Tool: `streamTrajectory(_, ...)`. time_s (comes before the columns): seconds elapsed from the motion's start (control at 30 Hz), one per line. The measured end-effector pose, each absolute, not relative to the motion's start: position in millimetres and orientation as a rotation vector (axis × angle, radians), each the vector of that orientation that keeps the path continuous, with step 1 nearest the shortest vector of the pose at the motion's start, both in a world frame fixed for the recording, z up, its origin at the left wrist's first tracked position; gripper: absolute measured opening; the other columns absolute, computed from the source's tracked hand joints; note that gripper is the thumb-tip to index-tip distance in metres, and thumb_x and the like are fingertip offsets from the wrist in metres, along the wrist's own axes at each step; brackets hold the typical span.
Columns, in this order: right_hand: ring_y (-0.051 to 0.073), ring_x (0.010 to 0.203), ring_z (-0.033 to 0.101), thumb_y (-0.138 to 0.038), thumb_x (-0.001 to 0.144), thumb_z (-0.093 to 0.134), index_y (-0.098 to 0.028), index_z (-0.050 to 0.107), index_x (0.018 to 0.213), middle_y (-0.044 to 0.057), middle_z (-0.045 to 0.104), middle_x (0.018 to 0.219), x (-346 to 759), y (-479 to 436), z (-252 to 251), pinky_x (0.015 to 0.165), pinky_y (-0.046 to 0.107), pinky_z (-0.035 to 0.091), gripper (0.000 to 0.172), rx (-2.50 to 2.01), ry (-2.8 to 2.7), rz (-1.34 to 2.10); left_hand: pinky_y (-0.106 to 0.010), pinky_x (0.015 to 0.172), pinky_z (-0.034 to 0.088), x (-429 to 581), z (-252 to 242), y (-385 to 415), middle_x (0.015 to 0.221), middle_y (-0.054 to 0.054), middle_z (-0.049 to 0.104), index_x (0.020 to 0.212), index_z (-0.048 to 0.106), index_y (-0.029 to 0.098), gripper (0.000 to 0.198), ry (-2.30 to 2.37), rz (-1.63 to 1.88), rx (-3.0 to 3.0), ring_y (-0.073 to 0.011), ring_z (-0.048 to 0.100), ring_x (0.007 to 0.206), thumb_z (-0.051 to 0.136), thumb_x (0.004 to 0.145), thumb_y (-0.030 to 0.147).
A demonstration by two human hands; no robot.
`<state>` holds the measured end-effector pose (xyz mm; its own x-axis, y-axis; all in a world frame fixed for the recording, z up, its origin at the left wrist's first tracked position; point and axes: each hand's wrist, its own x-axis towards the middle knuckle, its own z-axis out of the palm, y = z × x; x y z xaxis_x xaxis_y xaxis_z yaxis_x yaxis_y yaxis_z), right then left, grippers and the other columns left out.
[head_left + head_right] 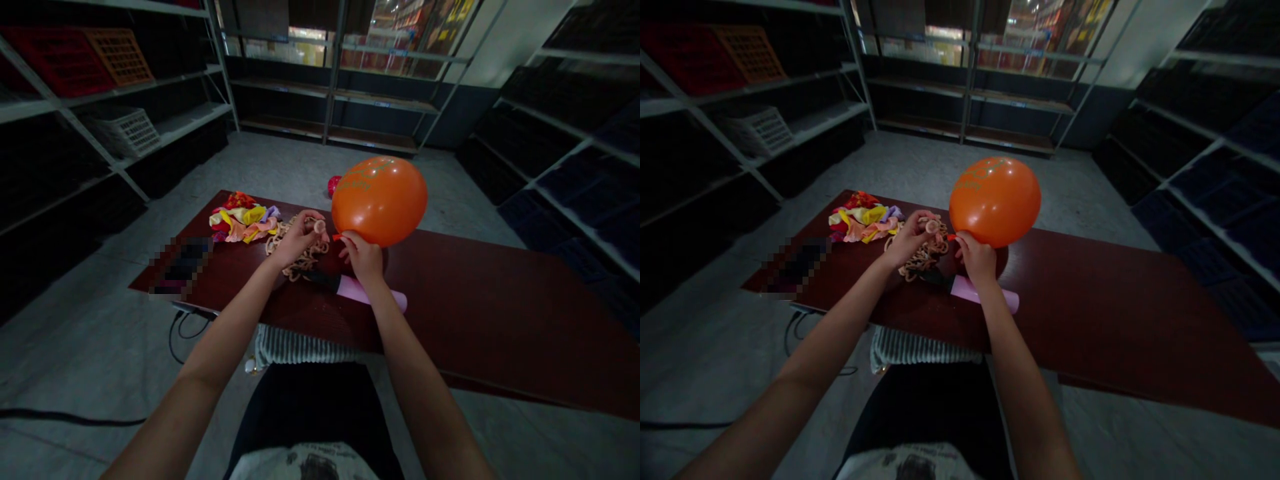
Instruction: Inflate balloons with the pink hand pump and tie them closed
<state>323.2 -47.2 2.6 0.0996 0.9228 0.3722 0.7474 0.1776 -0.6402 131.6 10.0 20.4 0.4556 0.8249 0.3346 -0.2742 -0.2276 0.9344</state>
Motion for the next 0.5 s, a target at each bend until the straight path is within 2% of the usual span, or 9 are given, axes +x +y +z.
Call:
streamTrajectory(0.13,0.013,0.046,0.063,-0.044,0.101,0.046,-0.026,0.072,0.109,-0.004,0.07,0.058,323.4,-46.9,2.4,0.053,0.022,0.046,0.034,-1.556,-1.677,0.301,-0.027,0.076,0.052,141.4,37.5,9.6,0.087,-0.003,0.068,0.1,0.048,0.018,0.023,0.491,1.103,1.477,-0.0133,0.067,0.08,0.067,0.088,0.023)
streamTrajectory(0.3,0.011,0.044,0.061,-0.045,0.098,0.05,-0.027,0.072,0.109,-0.005,0.067,0.056,322.9,-45.7,-1.5,0.05,0.022,0.046,0.03,-1.454,-1.592,0.399,-0.024,0.074,0.05,163.5,54.2,14.6,0.083,-0.001,0.066,0.097,0.054,0.016,0.015,0.504,1.196,1.648,-0.0109,0.065,0.077,0.065,0.087,0.016)
streamTrajectory(0.5,0.012,0.041,0.061,-0.052,0.092,0.056,-0.025,0.069,0.106,-0.006,0.066,0.055,323.9,-42.6,1.5,0.041,0.021,0.045,0.033,-1.274,-1.318,0.681,-0.025,0.066,0.05,182.6,54.7,28.7,0.072,0.0,0.067,0.099,0.057,0.017,0.024,0.681,1.299,1.731,-0.0119,0.064,0.065,0.073,0.086,0.029)
